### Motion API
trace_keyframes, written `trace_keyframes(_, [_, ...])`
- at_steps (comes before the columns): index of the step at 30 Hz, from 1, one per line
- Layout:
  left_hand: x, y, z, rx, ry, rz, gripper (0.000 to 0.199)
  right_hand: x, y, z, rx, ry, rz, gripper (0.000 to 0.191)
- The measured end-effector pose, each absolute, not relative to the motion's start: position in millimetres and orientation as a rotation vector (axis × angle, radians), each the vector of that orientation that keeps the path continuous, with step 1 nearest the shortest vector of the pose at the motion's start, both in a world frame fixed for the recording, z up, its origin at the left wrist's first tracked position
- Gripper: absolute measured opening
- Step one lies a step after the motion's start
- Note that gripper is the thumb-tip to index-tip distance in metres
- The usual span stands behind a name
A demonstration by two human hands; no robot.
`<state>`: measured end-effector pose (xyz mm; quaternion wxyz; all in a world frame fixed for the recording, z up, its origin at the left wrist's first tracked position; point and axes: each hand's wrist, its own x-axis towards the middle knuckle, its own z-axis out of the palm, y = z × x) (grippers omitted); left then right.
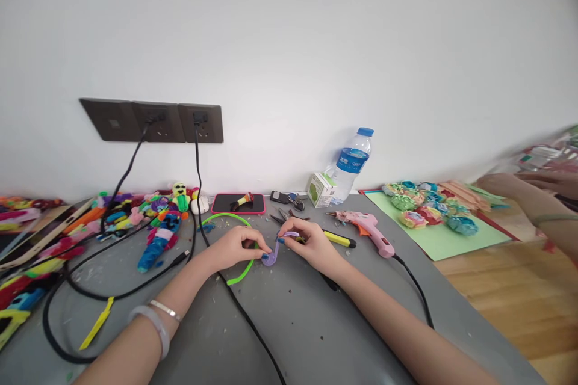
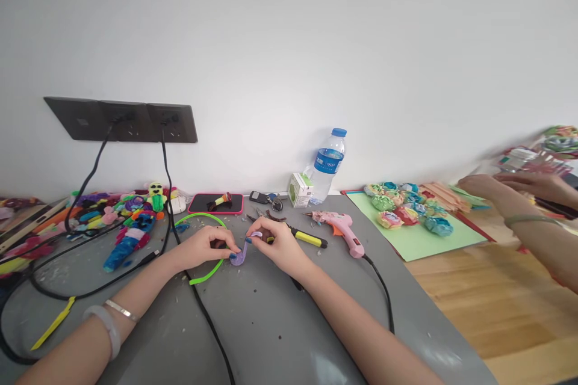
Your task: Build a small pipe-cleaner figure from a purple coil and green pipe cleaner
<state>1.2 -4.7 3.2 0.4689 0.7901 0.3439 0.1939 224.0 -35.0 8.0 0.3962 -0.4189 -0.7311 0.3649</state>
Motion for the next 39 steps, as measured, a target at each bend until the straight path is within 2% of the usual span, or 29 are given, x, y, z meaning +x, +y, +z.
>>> trace_keyframes(39, [1.9, -5.7, 3.7, 1.907, 0.832, 0.475, 0.015, 225.3, -35.0, 5.6, -1.075, -1.867, 0.927, 0.007])
